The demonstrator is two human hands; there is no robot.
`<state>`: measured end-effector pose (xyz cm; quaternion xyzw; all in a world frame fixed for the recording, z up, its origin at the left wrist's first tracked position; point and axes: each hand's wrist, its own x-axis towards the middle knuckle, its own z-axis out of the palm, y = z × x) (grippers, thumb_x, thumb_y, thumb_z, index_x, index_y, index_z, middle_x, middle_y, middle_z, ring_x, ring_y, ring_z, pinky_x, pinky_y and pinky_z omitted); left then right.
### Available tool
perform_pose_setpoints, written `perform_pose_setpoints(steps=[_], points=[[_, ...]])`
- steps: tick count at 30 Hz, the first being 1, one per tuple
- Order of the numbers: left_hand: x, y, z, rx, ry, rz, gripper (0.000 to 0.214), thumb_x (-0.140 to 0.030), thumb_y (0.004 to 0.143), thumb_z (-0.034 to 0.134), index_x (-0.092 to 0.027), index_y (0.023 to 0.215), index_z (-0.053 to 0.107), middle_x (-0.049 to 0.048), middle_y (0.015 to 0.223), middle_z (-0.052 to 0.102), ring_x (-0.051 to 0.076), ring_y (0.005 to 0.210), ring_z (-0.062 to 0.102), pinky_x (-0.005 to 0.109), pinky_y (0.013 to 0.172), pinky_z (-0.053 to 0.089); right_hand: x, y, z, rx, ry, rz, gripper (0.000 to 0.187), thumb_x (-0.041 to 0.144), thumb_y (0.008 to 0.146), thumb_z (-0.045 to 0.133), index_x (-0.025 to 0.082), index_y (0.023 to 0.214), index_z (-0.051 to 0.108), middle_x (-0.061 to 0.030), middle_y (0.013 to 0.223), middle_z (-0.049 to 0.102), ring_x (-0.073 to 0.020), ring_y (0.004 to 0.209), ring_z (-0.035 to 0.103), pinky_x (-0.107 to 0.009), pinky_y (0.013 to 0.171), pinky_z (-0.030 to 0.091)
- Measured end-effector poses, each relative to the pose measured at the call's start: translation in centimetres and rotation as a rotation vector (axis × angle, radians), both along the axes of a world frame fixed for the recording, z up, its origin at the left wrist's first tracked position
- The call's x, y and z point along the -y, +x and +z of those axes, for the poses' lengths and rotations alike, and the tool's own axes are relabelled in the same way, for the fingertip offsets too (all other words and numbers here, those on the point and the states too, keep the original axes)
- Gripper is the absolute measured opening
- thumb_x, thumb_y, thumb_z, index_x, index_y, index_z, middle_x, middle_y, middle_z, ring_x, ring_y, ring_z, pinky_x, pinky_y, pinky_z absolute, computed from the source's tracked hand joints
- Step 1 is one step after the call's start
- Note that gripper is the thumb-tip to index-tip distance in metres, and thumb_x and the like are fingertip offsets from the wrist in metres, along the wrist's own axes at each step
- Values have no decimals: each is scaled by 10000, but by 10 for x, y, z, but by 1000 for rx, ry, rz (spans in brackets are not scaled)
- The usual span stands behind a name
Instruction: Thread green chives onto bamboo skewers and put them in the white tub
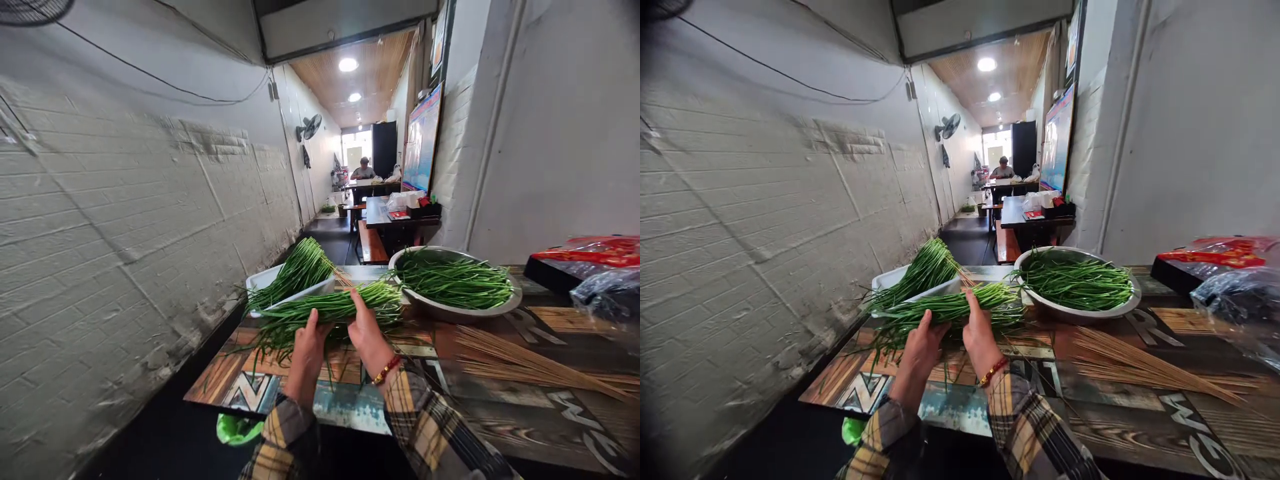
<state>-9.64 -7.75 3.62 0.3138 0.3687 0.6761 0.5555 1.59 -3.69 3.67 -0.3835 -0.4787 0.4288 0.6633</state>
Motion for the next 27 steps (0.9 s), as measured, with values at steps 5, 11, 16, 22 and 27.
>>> perform_pose_setpoints(steps=[5, 11, 16, 22, 27], points=[[-5, -31, -32, 167, -192, 91, 198, -293, 775, 715, -160, 892, 626, 48, 890, 741, 173, 749, 692, 337, 747, 567, -5, -19, -46, -49, -213, 113, 311, 480, 818, 483, 216, 956, 573, -81, 908, 691, -232, 822, 681, -424, 742, 574], [12, -33, -46, 279, -149, 61, 151, -202, 779, 707, -154, 881, 606, 40, 886, 732, 167, 778, 696, 326, 756, 559, -3, 3, -64, -14, -305, 180, 375, 575, 707, 637, 240, 738, 472, -32, 768, 632, -188, 736, 656, -387, 756, 582], [32, -39, -51, 226, -142, 67, 269, -185, 732, 756, -153, 709, 490, 23, 721, 698, 180, 734, 702, 336, 771, 544, 9, 34, -62, 117, -322, 239, 430, 614, 705, 648, 219, 656, 485, -24, 665, 603, -175, 674, 654, -367, 719, 589], [55, -49, -63, 127, -217, 78, 290, -146, 761, 721, -171, 695, 440, 25, 708, 679, 182, 779, 709, 332, 815, 548, 20, 97, -60, 465, -321, 270, 327, 479, 721, 666, 152, 715, 660, -82, 686, 707, -181, 557, 647, -282, 457, 514], [65, -58, -66, 94, -220, 97, 276, -130, 766, 695, -176, 707, 429, 13, 734, 664, 168, 783, 699, 356, 879, 539, 29, 148, -59, 795, -209, 148, 244, 348, 788, 604, 165, 917, 700, -63, 786, 729, -196, 689, 672, -293, 620, 512]])
